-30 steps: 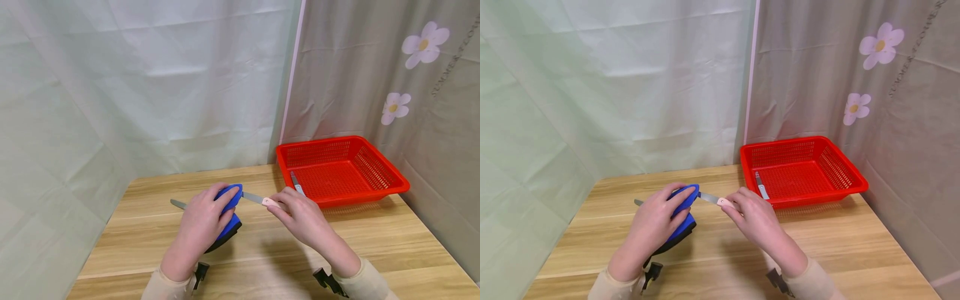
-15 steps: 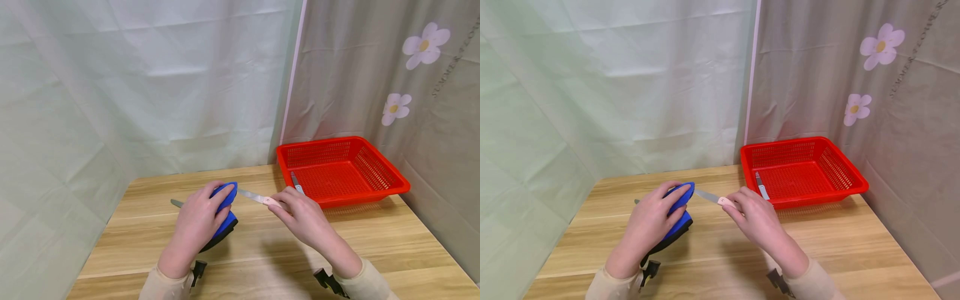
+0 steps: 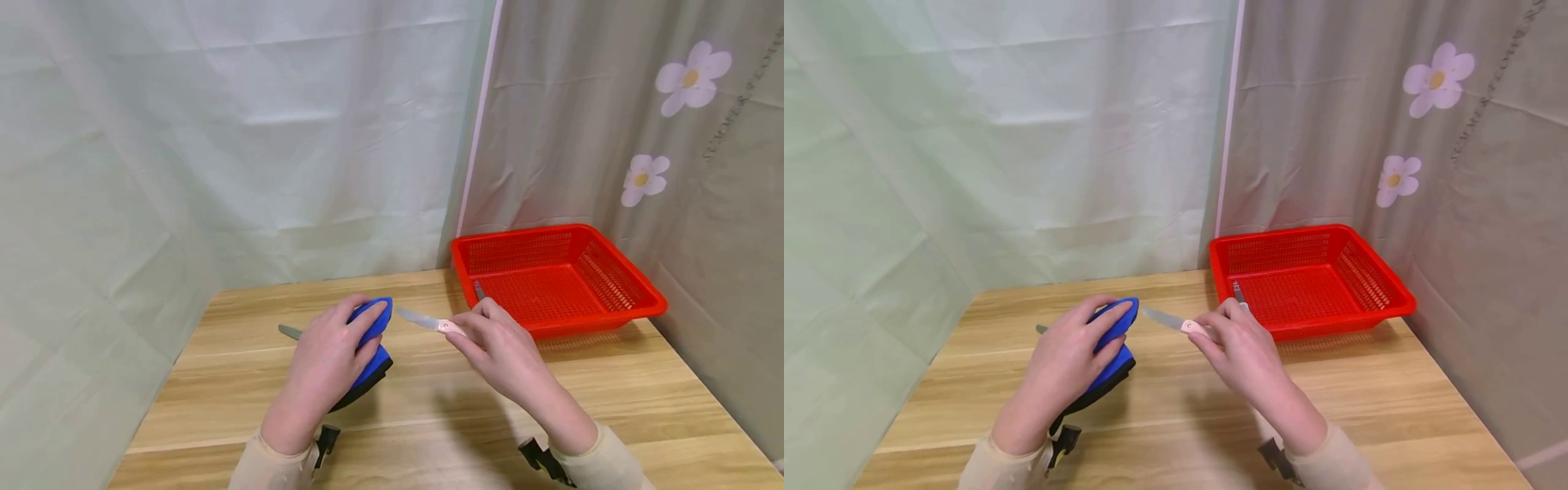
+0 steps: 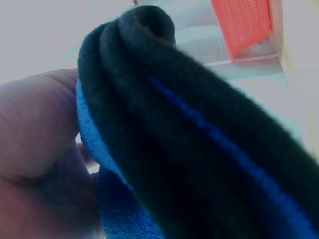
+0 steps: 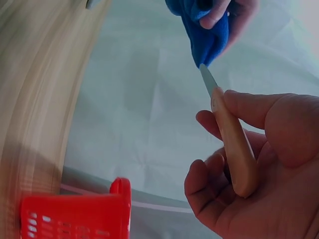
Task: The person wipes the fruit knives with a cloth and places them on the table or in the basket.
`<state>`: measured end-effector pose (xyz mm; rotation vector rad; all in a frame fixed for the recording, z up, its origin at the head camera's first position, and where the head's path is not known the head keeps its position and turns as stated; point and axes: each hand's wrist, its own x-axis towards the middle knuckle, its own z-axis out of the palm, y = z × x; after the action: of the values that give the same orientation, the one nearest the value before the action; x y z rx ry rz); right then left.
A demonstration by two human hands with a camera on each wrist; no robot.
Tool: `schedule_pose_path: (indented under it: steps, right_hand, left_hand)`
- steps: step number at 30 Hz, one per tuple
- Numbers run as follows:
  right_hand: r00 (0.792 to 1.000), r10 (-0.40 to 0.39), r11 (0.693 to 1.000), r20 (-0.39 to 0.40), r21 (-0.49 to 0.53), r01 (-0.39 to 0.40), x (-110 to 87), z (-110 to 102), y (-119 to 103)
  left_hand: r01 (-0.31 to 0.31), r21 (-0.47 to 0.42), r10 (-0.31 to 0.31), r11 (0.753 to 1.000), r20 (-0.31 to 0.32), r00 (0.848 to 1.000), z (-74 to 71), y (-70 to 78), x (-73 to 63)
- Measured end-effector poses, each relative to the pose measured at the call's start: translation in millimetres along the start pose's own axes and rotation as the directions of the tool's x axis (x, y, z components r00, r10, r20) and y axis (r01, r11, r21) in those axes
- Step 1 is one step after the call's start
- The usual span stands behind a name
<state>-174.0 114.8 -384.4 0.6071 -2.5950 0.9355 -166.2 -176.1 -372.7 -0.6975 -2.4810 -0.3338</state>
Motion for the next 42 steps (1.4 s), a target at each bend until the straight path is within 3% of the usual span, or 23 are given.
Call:
schedule_pose_path:
  steps: [13,19,30,36,42]
  right_hand:
    - [0.999,0.029,0.988,-0.029,-0.151,-0.033,-2.6,-24,16]
    - [0.999,0.05,0.976,-0.018,-0.21,-0.052,0.3,-38,23]
    - [0.996,0.092,0.953,0.001,-0.289,-0.088,27.9,-63,46]
    - [0.994,0.107,0.944,0.024,-0.316,-0.094,45.6,-65,60]
    - [0.977,0.204,0.922,0.065,-0.349,-0.169,61.3,-59,72]
  left_hand:
    - [-0.03,0.0,0.03,1.0,0.002,1.0,5.9,-1.1,-9.4]
    - [-0.031,0.004,0.031,1.0,0.041,0.999,6.1,-1.2,-16.6]
    - [-0.091,-0.004,0.091,0.996,0.073,0.993,6.7,3.6,-14.5]
    - [-0.087,0.001,0.087,0.996,0.079,0.993,9.5,4.3,-17.1]
    - [-0.097,0.009,0.096,0.995,0.083,0.992,12.2,4.6,-21.1]
